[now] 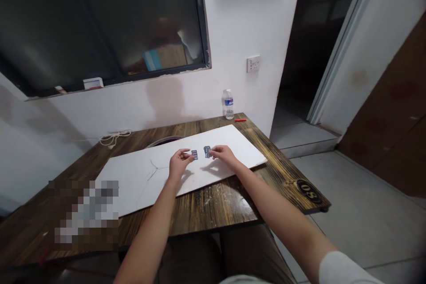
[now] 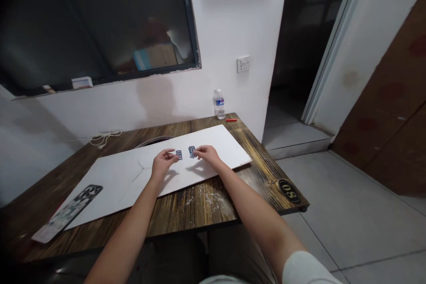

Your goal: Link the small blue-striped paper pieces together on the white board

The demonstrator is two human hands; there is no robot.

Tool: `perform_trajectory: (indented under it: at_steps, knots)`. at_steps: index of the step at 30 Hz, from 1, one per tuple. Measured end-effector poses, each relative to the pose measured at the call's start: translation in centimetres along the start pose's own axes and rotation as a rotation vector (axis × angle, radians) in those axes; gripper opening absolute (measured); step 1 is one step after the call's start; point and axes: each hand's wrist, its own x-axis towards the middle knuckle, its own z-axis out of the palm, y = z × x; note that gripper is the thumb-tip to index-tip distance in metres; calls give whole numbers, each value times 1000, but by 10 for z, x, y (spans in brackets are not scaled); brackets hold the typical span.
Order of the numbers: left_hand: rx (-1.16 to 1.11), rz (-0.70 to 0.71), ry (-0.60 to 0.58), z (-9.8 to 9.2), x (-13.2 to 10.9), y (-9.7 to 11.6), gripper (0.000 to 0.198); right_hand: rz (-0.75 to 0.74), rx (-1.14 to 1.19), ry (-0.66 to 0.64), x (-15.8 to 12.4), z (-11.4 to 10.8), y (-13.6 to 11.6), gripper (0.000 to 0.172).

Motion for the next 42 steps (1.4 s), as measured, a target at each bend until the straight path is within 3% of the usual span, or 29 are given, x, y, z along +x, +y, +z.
perform_trajectory:
  at_steps: [9, 16, 19, 22, 25, 33, 38, 42]
  knots:
    - [38, -55, -91, 14, -9, 4, 46, -41, -2, -110, -3, 13, 2, 39]
    - [17, -22, -53, 11, -7, 3, 51, -55, -34, -49, -5, 12, -2, 33]
    - [8, -34, -89, 10, -7, 2, 53, -42, -43, -31, -5, 11, -2, 33]
    - [31, -80, -161, 12, -8, 2, 54, -49, -56, -64, -5, 12, 0, 34]
    - [50, -109, -159, 15, -10, 1, 54, -70, -59, -117, -4, 14, 4, 34]
    - [142, -37, -150, 19, -14, 6, 46, -70, -89, -157, -4, 17, 9, 31]
    - [222, 5, -206, 2, -7, 12, 40, -50, -74, -69, -5, 12, 2, 31]
    - [449, 95, -116, -27, -1, 19, 23, -24, -18, 7, -2, 5, 2, 33]
